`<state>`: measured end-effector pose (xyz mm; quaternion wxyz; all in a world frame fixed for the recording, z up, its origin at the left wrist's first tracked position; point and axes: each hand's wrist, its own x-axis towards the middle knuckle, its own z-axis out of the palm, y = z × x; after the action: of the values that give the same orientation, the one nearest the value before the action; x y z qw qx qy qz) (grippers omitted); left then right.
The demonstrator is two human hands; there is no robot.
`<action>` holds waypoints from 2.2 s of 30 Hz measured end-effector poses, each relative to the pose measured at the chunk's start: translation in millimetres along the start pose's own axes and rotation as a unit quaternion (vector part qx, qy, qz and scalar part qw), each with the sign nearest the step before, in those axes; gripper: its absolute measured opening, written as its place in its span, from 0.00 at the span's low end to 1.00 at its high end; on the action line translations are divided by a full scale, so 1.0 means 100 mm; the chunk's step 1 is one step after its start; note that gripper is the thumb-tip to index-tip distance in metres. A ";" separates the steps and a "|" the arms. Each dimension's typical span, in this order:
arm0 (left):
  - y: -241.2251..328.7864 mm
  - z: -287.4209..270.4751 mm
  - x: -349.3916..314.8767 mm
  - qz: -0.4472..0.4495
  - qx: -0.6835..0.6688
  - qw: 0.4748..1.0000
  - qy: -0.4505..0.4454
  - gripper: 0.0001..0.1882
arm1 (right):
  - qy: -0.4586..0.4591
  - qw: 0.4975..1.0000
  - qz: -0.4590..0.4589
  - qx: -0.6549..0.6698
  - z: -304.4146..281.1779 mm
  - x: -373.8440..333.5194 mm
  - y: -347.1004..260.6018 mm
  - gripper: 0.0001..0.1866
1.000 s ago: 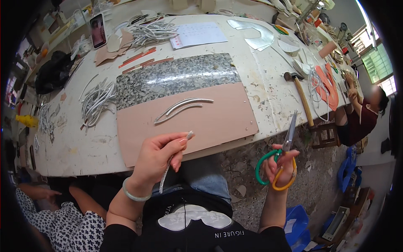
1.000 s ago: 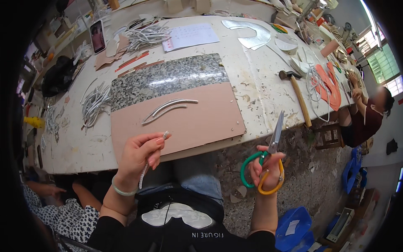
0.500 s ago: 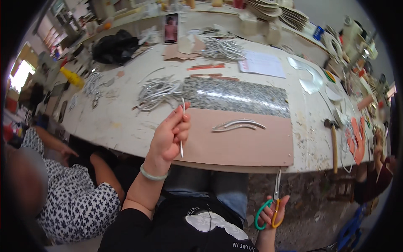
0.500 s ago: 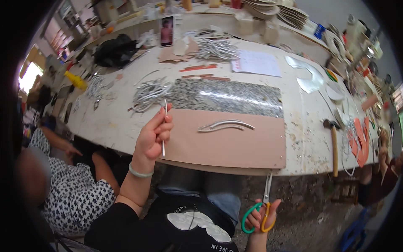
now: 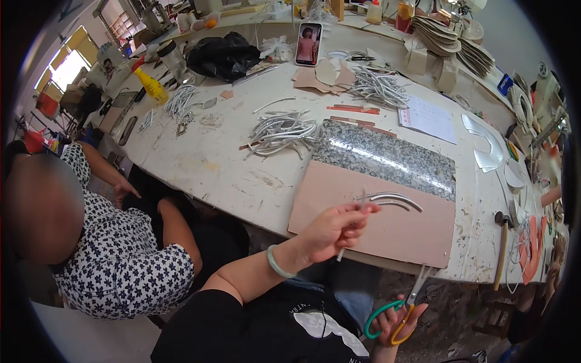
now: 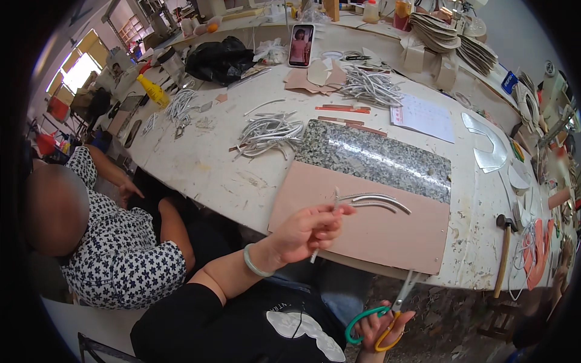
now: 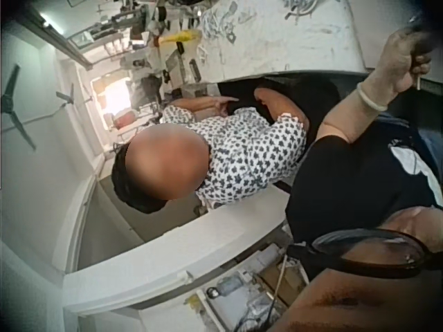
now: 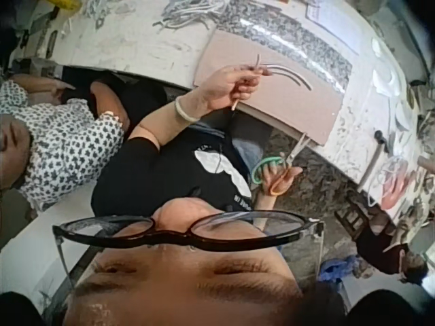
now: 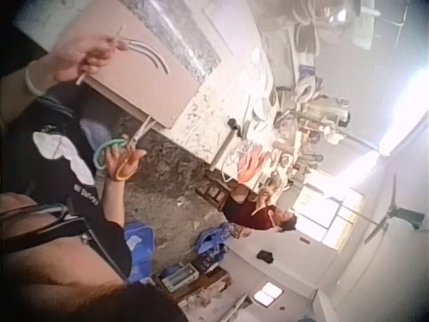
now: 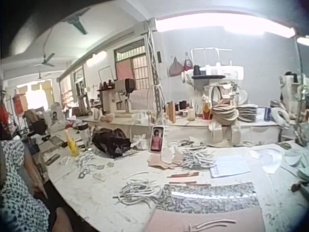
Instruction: The person uses scissors to cut a long, silver, braided cord into short segments. They repeatedly pick up the cord, cut a piece, and place the cut segment onto a pink mat on the table. The person continues this process throughout the video, accumulating a pile of cut cord pieces.
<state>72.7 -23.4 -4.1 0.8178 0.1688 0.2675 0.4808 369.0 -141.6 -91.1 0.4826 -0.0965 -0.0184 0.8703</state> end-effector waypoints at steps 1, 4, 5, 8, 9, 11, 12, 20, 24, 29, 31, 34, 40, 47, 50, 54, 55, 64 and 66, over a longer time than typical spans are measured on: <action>-0.04 0.03 0.01 -0.008 0.001 1.000 -0.007 0.17 | 0.000 0.997 -0.010 -0.082 0.05 -0.02 0.00 0.40; -0.21 0.13 0.01 -0.022 0.205 0.973 -0.101 0.18 | 0.034 0.940 -0.104 -0.323 0.40 0.09 0.02 0.36; -0.23 0.19 -0.03 -0.008 0.305 0.944 -0.128 0.17 | 0.070 0.898 -0.152 -0.406 0.51 0.17 0.01 0.36; -0.22 0.34 -0.13 -0.080 0.412 0.886 -0.198 0.13 | 0.159 0.770 -0.253 -0.564 0.88 0.35 0.04 0.33; -0.24 0.34 -0.14 -0.039 0.446 0.870 -0.204 0.12 | 0.147 0.732 -0.256 -0.614 0.86 0.35 0.02 0.32; -0.31 0.32 -0.15 0.044 0.510 0.831 -0.215 0.11 | 0.125 0.648 -0.259 -0.705 0.78 0.37 -0.01 0.30; -0.34 0.29 -0.13 0.107 0.523 0.818 -0.215 0.10 | 0.122 0.643 -0.247 -0.715 0.78 0.38 0.01 0.25; -0.05 0.19 -0.21 0.035 0.276 0.956 -0.094 0.10 | 0.091 0.754 -0.349 -0.550 0.84 0.48 0.24 0.21; -0.20 0.19 -0.17 0.010 0.050 0.998 -0.033 0.15 | 0.055 0.754 -0.327 -0.567 0.71 0.49 0.53 0.21; -0.34 0.21 -0.11 0.013 -0.054 0.998 0.011 0.17 | -0.037 0.625 -0.279 -0.728 0.71 0.56 0.47 0.28; -0.25 0.23 -0.09 0.052 -0.035 0.998 0.032 0.16 | -0.038 0.647 -0.210 -0.732 0.66 0.51 0.29 0.34; -0.14 0.25 -0.14 0.037 0.042 0.998 0.043 0.18 | 0.031 0.524 -0.259 -0.811 0.86 0.54 0.06 0.40; -0.22 0.35 -0.15 0.033 0.115 0.991 0.064 0.16 | 0.018 0.313 -0.346 -0.884 1.13 0.81 -0.21 0.41; -0.31 0.31 -0.17 0.079 0.153 0.982 0.077 0.13 | -0.007 0.226 -0.363 -0.904 1.16 0.90 -0.24 0.37; -0.32 0.30 -0.18 0.078 0.175 0.979 0.069 0.12 | -0.008 0.221 -0.362 -0.905 1.18 0.91 -0.26 0.38; -0.34 0.31 -0.18 0.100 0.206 0.971 0.065 0.12 | -0.018 0.226 -0.354 -0.907 1.18 0.92 -0.30 0.38; -0.35 0.31 -0.18 0.107 0.218 0.968 0.065 0.12 | -0.018 0.230 -0.348 -0.909 1.18 0.91 -0.30 0.38; -0.36 0.40 -0.18 0.143 0.299 0.942 0.051 0.11 | -0.019 0.246 -0.306 -0.919 1.17 0.87 -0.34 0.36; -0.36 0.41 -0.19 0.146 0.317 0.935 0.059 0.11 | -0.024 0.253 -0.305 -0.918 1.15 0.87 -0.34 0.36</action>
<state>115.0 -58.0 14.3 0.6250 0.4277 0.4265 0.4944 331.3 -42.5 13.2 0.2980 -0.4408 -0.8446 0.0586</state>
